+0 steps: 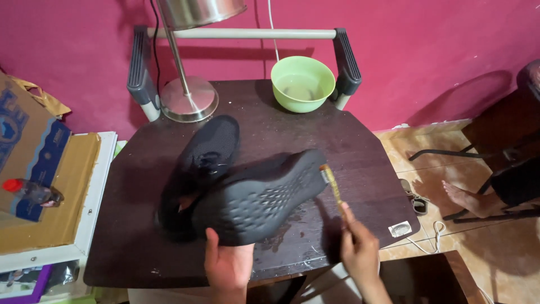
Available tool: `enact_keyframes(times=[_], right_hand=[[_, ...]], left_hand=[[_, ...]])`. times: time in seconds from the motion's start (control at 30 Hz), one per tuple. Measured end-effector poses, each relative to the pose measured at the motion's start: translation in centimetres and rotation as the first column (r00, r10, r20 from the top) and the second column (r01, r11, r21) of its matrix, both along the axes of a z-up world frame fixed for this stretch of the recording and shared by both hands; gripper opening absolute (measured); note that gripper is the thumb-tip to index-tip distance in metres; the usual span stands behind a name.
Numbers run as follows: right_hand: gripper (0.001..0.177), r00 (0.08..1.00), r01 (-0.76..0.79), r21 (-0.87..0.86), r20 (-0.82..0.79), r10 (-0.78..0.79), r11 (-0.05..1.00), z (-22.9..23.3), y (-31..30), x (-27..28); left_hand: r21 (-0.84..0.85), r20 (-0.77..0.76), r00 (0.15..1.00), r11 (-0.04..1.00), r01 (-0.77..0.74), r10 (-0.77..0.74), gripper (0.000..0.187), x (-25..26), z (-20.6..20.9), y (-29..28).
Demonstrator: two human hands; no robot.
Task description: The person scrubs a black sneaker with a toothbrush, repeatedly dipping the brush into a bowl of water. They clean the upper, laces, and sole of the shoe while holding it on a table.
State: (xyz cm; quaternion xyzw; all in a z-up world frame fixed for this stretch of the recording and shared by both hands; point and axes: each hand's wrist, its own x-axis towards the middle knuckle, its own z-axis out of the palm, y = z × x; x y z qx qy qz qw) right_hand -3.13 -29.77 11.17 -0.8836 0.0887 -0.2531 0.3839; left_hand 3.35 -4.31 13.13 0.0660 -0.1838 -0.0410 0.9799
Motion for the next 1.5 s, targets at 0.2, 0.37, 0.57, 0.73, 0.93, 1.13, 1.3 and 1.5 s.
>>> enact_keyframes(times=[0.2,0.37,0.57,0.73,0.93,1.13,1.3,1.5], right_hand=[[0.055,0.952,-0.305,0.109,0.070,0.299,0.946,-1.5,4.1,-3.1],[0.066,0.997,0.038,-0.006,-0.071,-0.038,0.999,1.4,-2.2,0.7],[0.028,0.911,-0.407,0.114,0.121,0.394,0.906,3.5,3.5,-0.8],[0.047,0.970,-0.228,0.050,-0.071,0.231,0.972,2.9,-1.2,1.5],[0.026,0.954,-0.298,0.048,-0.020,0.300,0.953,3.0,0.1,0.1],[0.056,0.976,-0.197,0.049,-0.080,0.201,0.979,2.7,-0.4,0.5],[0.056,0.980,-0.174,-0.021,-0.102,0.171,0.985,2.4,-1.8,2.2],[0.063,0.983,-0.060,-0.035,-0.177,0.053,0.998,2.6,-2.6,3.1]], left_hand=[[-0.183,-0.310,0.950,0.982,-0.044,-0.015,0.051,0.2,0.7,0.7],[-0.148,-0.327,0.945,0.988,-0.050,-0.001,0.048,0.1,-0.2,1.1],[-0.159,-0.302,0.953,0.986,-0.050,-0.001,0.047,0.2,-0.8,0.5],[-0.101,-0.229,0.973,0.995,-0.019,-0.005,0.047,0.1,-1.1,1.0],[-0.094,-0.302,0.952,0.992,-0.079,0.047,0.048,0.2,-0.8,0.6],[-0.032,-0.277,0.958,0.995,-0.091,0.078,0.050,-0.1,-0.8,0.3],[-0.018,-0.219,0.974,0.997,-0.070,0.065,0.051,0.1,0.5,-0.9],[-0.006,-0.223,0.973,0.998,-0.065,0.062,0.050,0.3,0.9,-1.0]])
